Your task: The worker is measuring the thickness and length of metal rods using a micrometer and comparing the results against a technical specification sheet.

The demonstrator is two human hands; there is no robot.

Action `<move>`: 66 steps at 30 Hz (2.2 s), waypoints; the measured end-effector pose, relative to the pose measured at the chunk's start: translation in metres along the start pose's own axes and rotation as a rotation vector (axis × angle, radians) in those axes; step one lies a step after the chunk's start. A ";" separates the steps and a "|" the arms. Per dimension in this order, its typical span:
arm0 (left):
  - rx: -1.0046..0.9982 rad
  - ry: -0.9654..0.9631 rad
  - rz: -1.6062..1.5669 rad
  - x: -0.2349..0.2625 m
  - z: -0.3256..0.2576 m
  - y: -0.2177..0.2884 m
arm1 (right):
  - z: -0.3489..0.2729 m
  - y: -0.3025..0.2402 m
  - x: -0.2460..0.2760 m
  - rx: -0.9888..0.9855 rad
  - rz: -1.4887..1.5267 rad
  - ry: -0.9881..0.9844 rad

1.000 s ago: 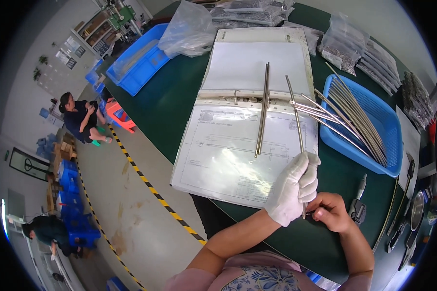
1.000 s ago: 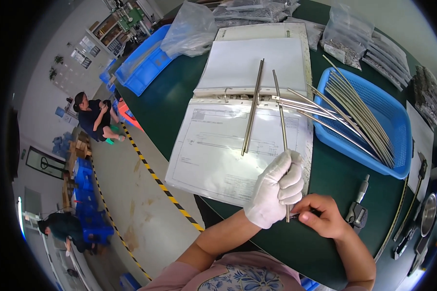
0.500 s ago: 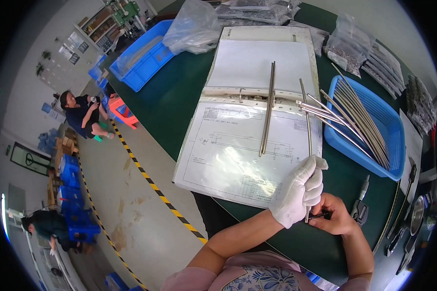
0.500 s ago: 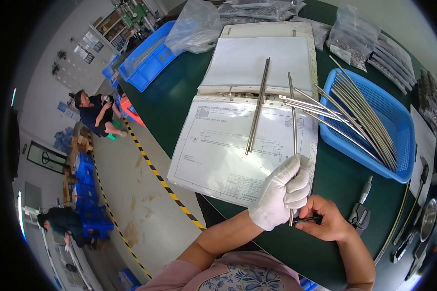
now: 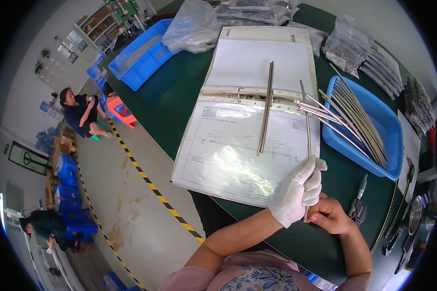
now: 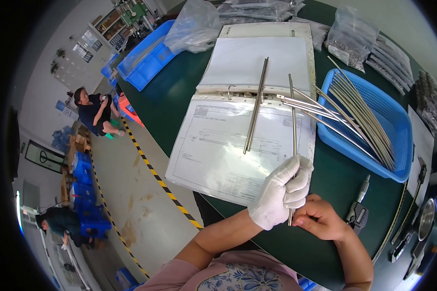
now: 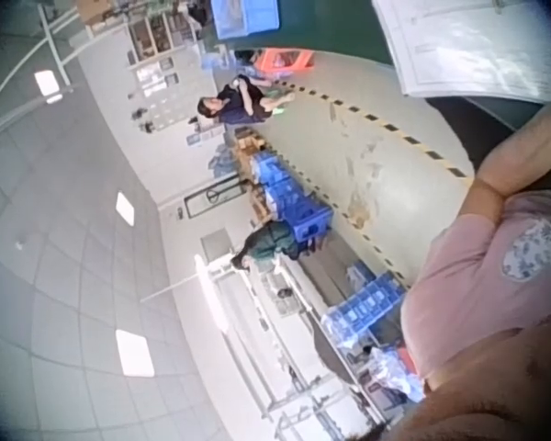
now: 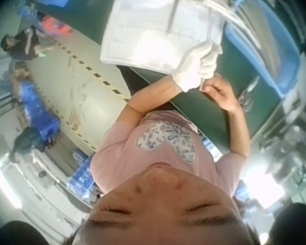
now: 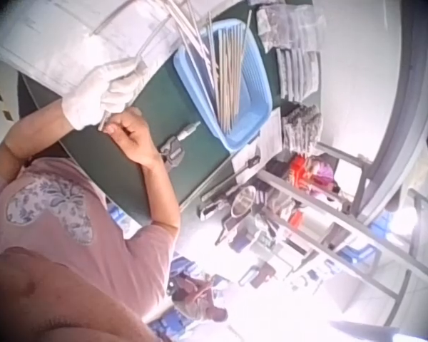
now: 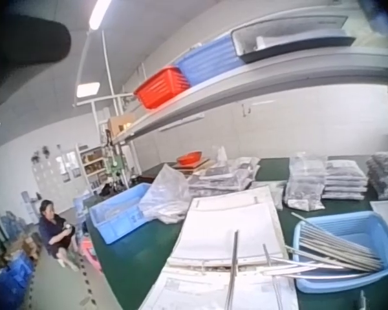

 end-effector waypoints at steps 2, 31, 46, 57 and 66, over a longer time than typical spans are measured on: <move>-0.001 0.004 0.016 0.003 0.000 0.000 | -0.002 -0.007 -0.008 -0.347 0.482 0.201; -0.441 0.389 2.074 0.001 0.036 0.107 | 0.010 -0.003 -0.010 -0.173 0.272 0.148; -0.414 0.284 1.747 -0.021 0.044 0.065 | 0.011 -0.001 -0.011 -0.126 0.242 0.180; -0.046 0.416 0.614 0.002 0.070 0.049 | 0.011 0.000 -0.015 -0.138 0.226 0.198; -0.242 0.218 0.688 -0.028 0.071 0.015 | 0.013 -0.004 -0.012 -0.152 0.241 0.166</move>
Point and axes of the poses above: each hand's wrist, its own z-axis towards the middle knuckle, its own x-axis out of the back of the hand, y = z × x, the point moved 1 cm from there along z, towards the middle knuckle, and after that the axes turned 11 degrees about -y, right-handed, at the moved point
